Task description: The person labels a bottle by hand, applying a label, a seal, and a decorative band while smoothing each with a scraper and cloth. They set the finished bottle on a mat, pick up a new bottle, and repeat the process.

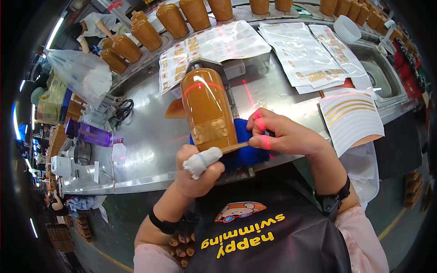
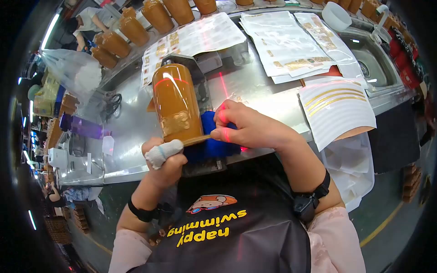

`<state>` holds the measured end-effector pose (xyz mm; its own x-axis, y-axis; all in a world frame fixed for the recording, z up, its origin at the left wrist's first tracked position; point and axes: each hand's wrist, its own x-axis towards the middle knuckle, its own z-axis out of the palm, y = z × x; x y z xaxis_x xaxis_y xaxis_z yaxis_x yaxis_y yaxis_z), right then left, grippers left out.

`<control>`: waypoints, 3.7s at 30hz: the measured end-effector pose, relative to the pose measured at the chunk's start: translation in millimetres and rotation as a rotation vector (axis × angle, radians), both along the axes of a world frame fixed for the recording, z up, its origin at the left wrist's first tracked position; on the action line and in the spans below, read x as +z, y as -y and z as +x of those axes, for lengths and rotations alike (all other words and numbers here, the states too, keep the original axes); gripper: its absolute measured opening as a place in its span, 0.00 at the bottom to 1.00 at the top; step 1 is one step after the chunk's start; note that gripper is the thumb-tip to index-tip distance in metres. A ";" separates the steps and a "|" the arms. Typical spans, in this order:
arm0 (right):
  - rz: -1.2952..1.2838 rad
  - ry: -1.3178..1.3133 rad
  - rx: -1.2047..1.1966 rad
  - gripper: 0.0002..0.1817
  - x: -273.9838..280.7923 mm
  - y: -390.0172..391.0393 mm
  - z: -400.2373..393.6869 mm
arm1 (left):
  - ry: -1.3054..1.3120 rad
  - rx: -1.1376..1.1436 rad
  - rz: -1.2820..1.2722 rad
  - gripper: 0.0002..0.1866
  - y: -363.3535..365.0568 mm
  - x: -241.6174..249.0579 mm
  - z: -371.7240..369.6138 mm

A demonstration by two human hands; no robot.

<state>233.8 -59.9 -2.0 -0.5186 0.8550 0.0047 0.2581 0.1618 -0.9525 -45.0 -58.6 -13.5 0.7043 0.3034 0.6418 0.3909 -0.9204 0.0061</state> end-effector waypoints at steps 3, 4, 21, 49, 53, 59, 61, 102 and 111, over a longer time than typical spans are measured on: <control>-0.042 0.020 -0.009 0.13 0.0 -0.5 -0.1 | 0.026 0.063 0.071 0.10 3.9 -6.2 -0.9; -0.048 0.021 -0.008 0.13 -0.5 -0.4 0.0 | 0.012 0.026 0.065 0.11 3.6 -4.4 -0.4; 0.110 -0.005 -0.043 0.15 -10.3 -1.0 -4.3 | -0.064 -0.016 -0.015 0.12 0.8 10.2 1.8; 0.196 0.060 -0.134 0.12 -11.4 0.3 -18.7 | -0.098 -0.001 -0.045 0.14 1.9 12.5 2.3; 0.108 0.005 -0.140 0.14 -16.1 2.9 -12.1 | -0.325 -0.096 0.146 0.12 -4.5 39.9 21.9; 0.204 0.015 -0.191 0.11 -28.4 6.9 -6.9 | -0.329 0.200 0.110 0.27 0.0 34.8 38.6; 0.314 -0.019 -0.184 0.11 -20.0 12.2 -11.9 | -0.147 0.270 -0.063 0.27 0.7 24.0 27.6; 0.389 0.070 -0.220 0.13 -15.3 16.8 -43.7 | 0.337 0.366 -0.513 0.36 20.8 -11.4 3.0; 0.364 0.070 -0.218 0.14 -14.9 17.7 -44.7 | 0.791 0.130 -1.049 0.33 17.3 -21.0 11.9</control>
